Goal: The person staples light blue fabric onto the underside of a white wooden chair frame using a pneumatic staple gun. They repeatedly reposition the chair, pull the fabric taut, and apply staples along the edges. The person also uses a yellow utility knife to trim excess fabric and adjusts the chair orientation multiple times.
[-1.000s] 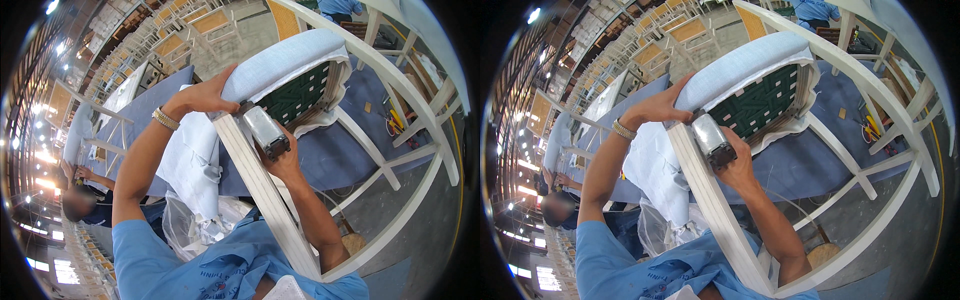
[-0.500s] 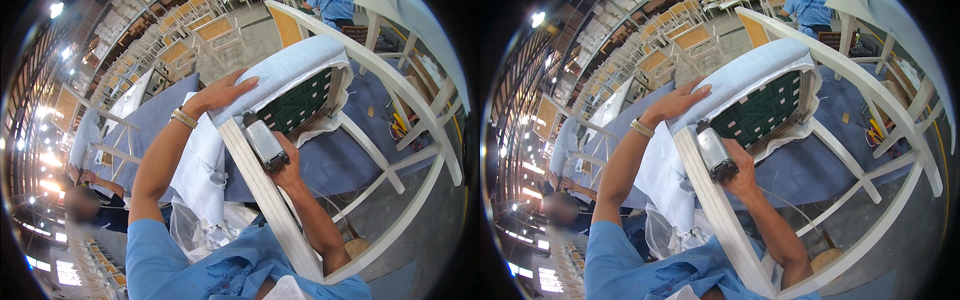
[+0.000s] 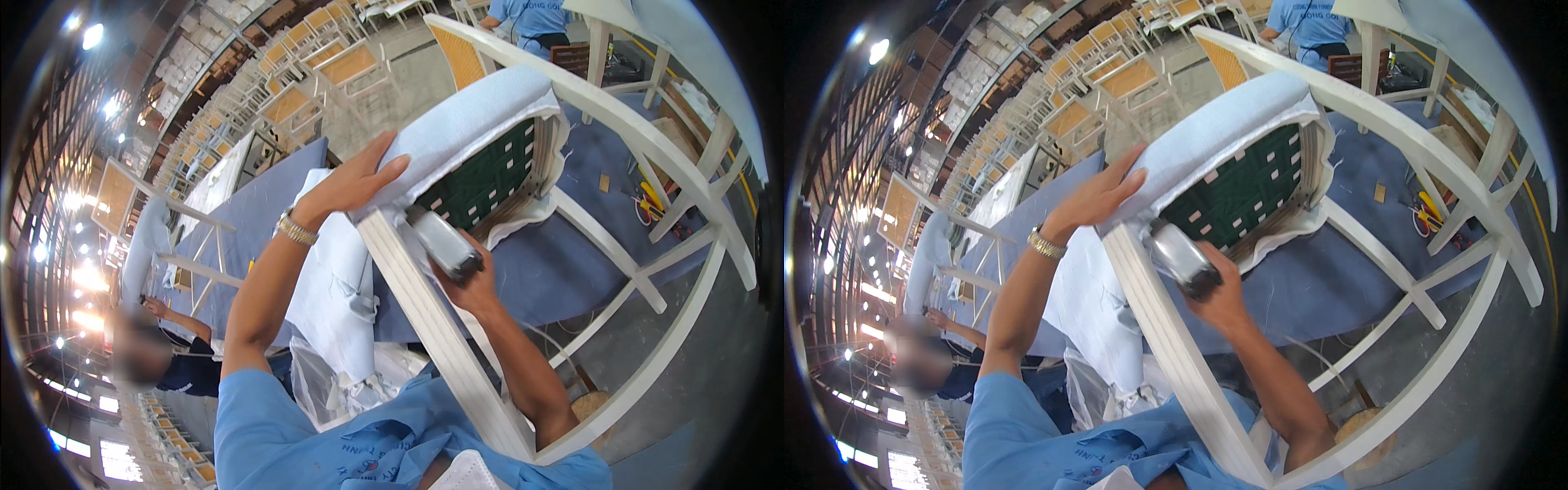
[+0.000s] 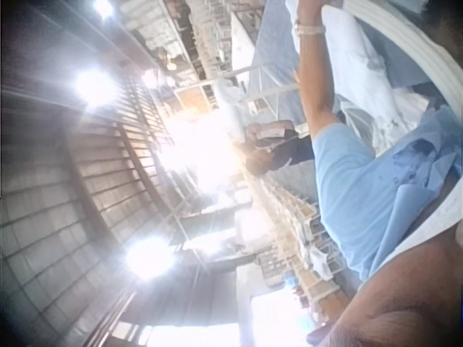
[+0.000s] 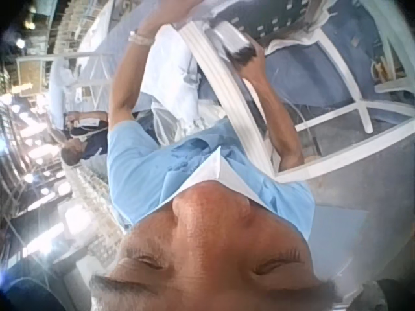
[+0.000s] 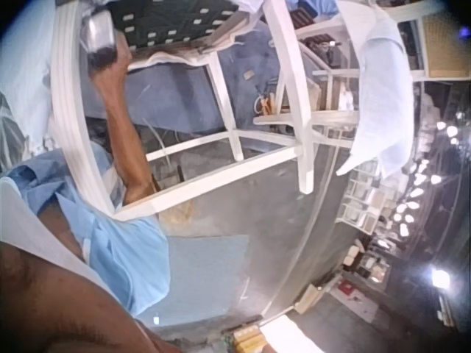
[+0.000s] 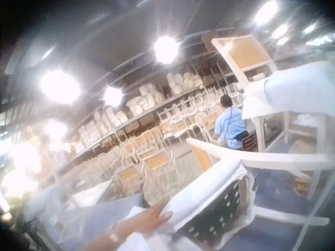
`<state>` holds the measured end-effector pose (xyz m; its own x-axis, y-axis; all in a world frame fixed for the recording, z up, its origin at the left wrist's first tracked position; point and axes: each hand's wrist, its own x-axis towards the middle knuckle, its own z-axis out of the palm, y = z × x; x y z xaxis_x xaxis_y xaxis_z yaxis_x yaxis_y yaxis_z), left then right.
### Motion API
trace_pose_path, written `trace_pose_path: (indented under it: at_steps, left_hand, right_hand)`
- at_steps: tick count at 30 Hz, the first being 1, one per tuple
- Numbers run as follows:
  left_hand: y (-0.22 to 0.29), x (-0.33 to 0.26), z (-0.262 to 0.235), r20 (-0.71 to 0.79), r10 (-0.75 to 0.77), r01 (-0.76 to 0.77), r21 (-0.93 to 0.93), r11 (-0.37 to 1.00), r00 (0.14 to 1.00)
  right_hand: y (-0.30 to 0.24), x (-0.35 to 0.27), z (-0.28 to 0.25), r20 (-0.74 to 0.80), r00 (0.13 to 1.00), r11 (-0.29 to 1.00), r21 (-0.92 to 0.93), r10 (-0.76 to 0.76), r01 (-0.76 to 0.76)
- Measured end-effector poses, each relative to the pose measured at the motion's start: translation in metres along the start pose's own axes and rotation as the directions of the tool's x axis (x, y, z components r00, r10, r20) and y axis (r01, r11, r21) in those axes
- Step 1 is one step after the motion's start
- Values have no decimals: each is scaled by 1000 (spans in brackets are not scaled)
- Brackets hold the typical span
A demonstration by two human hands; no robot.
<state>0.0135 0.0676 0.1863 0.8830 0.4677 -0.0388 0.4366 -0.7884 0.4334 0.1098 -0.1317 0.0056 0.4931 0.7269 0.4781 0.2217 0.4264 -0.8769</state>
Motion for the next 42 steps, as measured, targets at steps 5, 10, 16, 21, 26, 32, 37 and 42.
trace_pose_path:
  at_steps: [5,10,16,21,26,32,37,42]
  left_hand:
    - [-12,-1,-70,-94,163,-188,-421,888,982]
    - [-24,53,-108,-243,202,-296,-459,838,949]
    - [-47,162,-85,-130,308,-334,-400,854,943]
    - [20,211,-11,274,409,-409,-59,911,871]
    - [-3,259,-19,133,591,-552,-242,798,796]
    - [-7,295,29,169,384,-295,-393,871,908]
    - [-8,315,38,445,151,203,-651,732,883]
    - [54,323,47,383,91,85,-420,903,919]
  right_hand:
    - [37,-44,-48,-15,968,966,-66,251,-252]
    - [56,-73,-92,39,946,925,-225,323,-306]
    - [65,-95,-141,241,913,833,-529,330,-161]
    - [34,-87,-163,236,838,748,-607,491,-267]
    - [38,-103,-167,98,807,696,-573,582,-432]
    - [54,-106,-176,148,813,696,-614,564,-372]
    - [47,-104,-168,131,813,701,-594,567,-394]
    - [62,-128,-166,131,809,697,-596,574,-398]
